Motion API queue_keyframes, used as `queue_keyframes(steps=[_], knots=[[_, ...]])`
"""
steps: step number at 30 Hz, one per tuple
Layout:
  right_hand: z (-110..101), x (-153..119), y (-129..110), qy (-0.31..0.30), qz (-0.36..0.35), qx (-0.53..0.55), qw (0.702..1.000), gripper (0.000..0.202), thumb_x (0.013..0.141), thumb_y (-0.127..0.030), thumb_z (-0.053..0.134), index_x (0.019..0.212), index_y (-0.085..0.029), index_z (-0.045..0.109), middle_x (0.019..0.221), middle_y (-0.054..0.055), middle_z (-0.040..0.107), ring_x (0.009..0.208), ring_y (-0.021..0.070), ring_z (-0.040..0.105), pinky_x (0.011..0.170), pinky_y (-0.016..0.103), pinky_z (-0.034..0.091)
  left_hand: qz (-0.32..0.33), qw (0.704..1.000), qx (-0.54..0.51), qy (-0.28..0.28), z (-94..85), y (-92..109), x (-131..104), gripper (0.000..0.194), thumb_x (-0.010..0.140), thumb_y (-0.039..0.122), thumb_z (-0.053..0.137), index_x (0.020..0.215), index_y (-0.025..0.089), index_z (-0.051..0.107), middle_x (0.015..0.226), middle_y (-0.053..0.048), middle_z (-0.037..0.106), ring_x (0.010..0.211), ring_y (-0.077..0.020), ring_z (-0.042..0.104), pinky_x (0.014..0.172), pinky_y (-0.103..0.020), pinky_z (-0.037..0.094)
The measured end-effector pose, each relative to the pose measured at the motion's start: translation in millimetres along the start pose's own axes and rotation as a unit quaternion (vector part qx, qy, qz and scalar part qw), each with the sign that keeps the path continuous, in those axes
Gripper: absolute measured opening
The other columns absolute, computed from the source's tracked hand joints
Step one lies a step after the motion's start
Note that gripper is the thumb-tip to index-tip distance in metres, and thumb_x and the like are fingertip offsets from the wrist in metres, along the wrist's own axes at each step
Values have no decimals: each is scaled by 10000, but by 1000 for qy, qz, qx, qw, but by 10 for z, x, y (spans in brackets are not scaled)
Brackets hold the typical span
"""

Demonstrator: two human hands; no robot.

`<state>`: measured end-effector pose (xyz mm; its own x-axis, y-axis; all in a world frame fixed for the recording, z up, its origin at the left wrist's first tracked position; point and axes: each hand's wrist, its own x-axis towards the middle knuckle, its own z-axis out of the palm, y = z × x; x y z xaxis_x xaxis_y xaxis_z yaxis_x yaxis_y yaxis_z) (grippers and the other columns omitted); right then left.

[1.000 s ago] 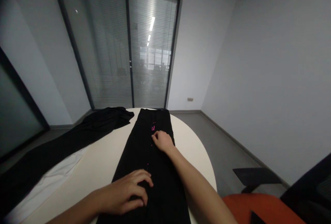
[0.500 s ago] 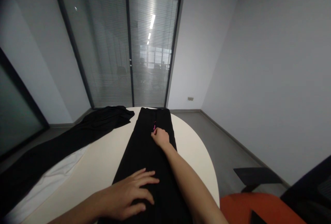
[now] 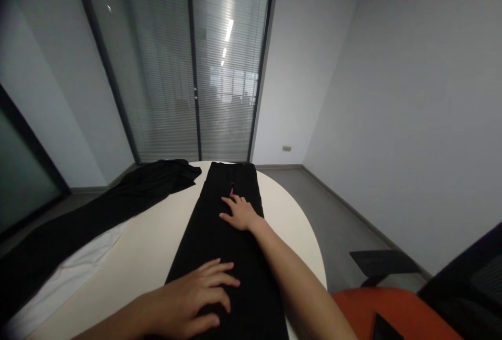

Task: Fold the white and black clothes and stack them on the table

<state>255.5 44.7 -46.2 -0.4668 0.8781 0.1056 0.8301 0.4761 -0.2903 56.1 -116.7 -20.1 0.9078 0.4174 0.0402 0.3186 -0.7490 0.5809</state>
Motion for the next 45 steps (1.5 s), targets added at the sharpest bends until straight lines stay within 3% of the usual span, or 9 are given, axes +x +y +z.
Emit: queue_keyframes(steps=[4, 10, 16, 20, 22, 26, 30, 34, 45], knots=[[61, -191, -1, -5, -19, -31, 999, 600, 988, -615, 315, 1511, -331, 391, 1601, 82, 307, 1372, 330, 370, 1092, 513, 323, 16, 999, 6, -32, -54, 58, -5, 639, 865, 392, 656, 1461, 290, 451, 1592, -103, 350, 1486, -373, 219, 1177, -650, 149], [66, -297, 14, -32, -7, -15, 999, 705, 935, -723, 326, 1531, -346, 344, 1644, 55, 208, 1487, 319, 201, 1174, 531, 165, 25, 994, 80, -68, -15, 107, 25, 672, 904, 175, 563, 1522, 332, 352, 1635, -104, 215, 1482, -416, 151, 1142, -692, 182], [52, -307, -3, -16, -7, 4, 1000, 677, 942, -694, 354, 1528, -355, 348, 1651, 21, 181, 1501, 314, 173, 1194, 543, 120, 33, 987, 153, -34, 151, 62, 40, 647, 969, 279, 550, 1543, 387, 271, 1638, -83, 201, 1484, -398, 196, 1146, -641, 256], [43, -308, -13, -37, -4, 9, 999, 668, 940, -681, 386, 1515, -341, 381, 1633, 32, 245, 1504, 312, 169, 1196, 560, 107, 53, 992, 111, -24, 69, 61, 22, 599, 994, 338, 498, 1549, 362, 274, 1621, -65, 267, 1481, -372, 230, 1171, -608, 239], [38, -306, -19, -20, -11, 1, 1000, 649, 939, -651, 426, 1503, -332, 402, 1642, 29, 214, 1505, 312, 162, 1198, 555, 107, 26, 994, 98, -30, -7, 35, 2, 684, 949, 403, 570, 1555, 343, 259, 1619, -56, 288, 1486, -354, 233, 1191, -594, 211], [36, -291, -18, -18, -38, 1, 999, 645, 952, -615, 428, 1520, -315, 370, 1637, 32, 232, 1504, 293, 173, 1203, 536, 102, -91, 989, 116, 18, -40, -91, -36, 864, 844, 453, 680, 1567, 317, 226, 1653, -84, 150, 1503, -396, 109, 1178, -668, 136], [26, -238, -14, -33, -30, 19, 999, 598, 971, -622, 373, 1474, -303, 439, 1593, 47, 343, 1477, 293, 247, 1183, 547, 159, -117, 986, 116, 9, 30, -162, -40, 875, 840, 435, 680, 1570, 322, 211, 1655, -101, 85, 1500, -415, 50, 1166, -691, 112], [-19, -73, -86, 3, -33, -3, 999, 500, 1000, -549, 366, 1374, -269, 542, 1510, 79, 461, 1421, 273, 347, 1158, 512, 217, -112, 987, 117, 4, 26, -151, -32, 904, 836, 445, 680, 1578, 319, 177, 1654, -109, 47, 1496, -425, 34, 1161, -699, 103], [190, 1098, -378, -38, -35, -34, 998, 731, 981, -586, 304, 1563, -147, 261, 1636, 123, 196, 1516, 277, 143, 1213, 490, 113, -92, 988, 126, -7, -23, -238, 16, 844, 882, 585, 593, 1575, 281, 219, 1643, -148, 125, 1476, -481, 87, 1131, -734, 143]])
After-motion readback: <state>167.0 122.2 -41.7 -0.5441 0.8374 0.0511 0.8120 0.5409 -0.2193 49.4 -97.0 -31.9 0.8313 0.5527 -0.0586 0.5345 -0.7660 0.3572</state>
